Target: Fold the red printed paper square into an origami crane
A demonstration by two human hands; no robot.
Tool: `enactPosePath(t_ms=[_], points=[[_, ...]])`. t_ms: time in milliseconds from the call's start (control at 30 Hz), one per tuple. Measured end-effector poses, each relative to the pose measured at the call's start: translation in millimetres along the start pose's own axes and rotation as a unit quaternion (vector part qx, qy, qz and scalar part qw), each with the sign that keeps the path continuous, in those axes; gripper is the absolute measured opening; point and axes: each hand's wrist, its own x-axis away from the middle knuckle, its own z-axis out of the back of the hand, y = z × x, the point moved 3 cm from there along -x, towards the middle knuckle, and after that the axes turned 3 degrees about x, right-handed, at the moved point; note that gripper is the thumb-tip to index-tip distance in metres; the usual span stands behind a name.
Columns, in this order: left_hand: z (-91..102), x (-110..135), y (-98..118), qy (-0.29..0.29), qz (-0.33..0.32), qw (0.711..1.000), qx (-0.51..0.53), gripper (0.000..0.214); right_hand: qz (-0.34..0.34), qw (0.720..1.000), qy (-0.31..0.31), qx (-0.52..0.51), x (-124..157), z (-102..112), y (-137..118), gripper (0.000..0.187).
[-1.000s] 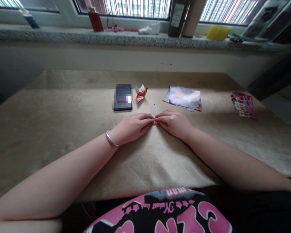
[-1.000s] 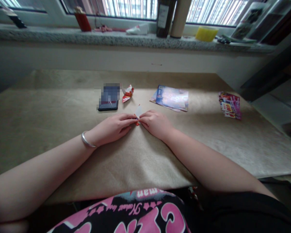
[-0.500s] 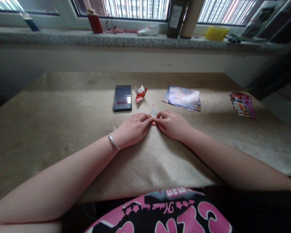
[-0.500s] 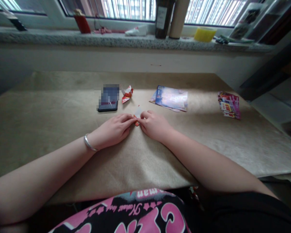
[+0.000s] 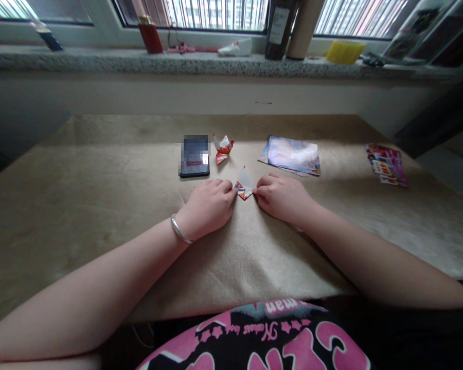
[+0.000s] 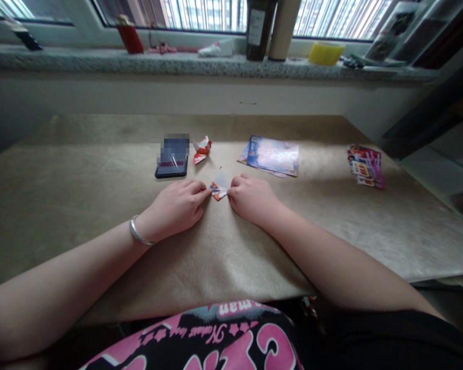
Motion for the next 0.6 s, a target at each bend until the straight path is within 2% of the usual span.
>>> enactPosePath(t_ms=[67, 233, 367, 500, 600], points=[[-1.4, 0.6, -0.1, -0.005, -0.005, 1.000, 0.000, 0.033, 0.016, 1.000, 0.019, -0.014, -0.2, -2.5, 0.9, 0.029], [-6.5, 2.7, -2.8, 0.016, -0.036, 0.998, 0.044, 0.037, 0.122, 0.986, 0.067, -0.093, -1.6, -10.3, 0.0, 0.029], [-9.2, 3.3, -2.4, 0.021, -0.092, 0.992, 0.086, 0.042, 0.106, 0.985, 0.069, -0.115, -3.7, -14.4, 1.0, 0.030], [-7.5, 2.8, -2.4, 0.032, -0.099, 0.990, 0.098, 0.041, 0.103, 0.989, 0.064, -0.089, -5.0, -14.5, -4.5, 0.035], [-7.1, 2.3, -3.5, 0.019, -0.098, 0.990, 0.101, 0.043, 0.095, 0.992, 0.059, -0.057, -6.2, -15.2, -8.7, 0.040]])
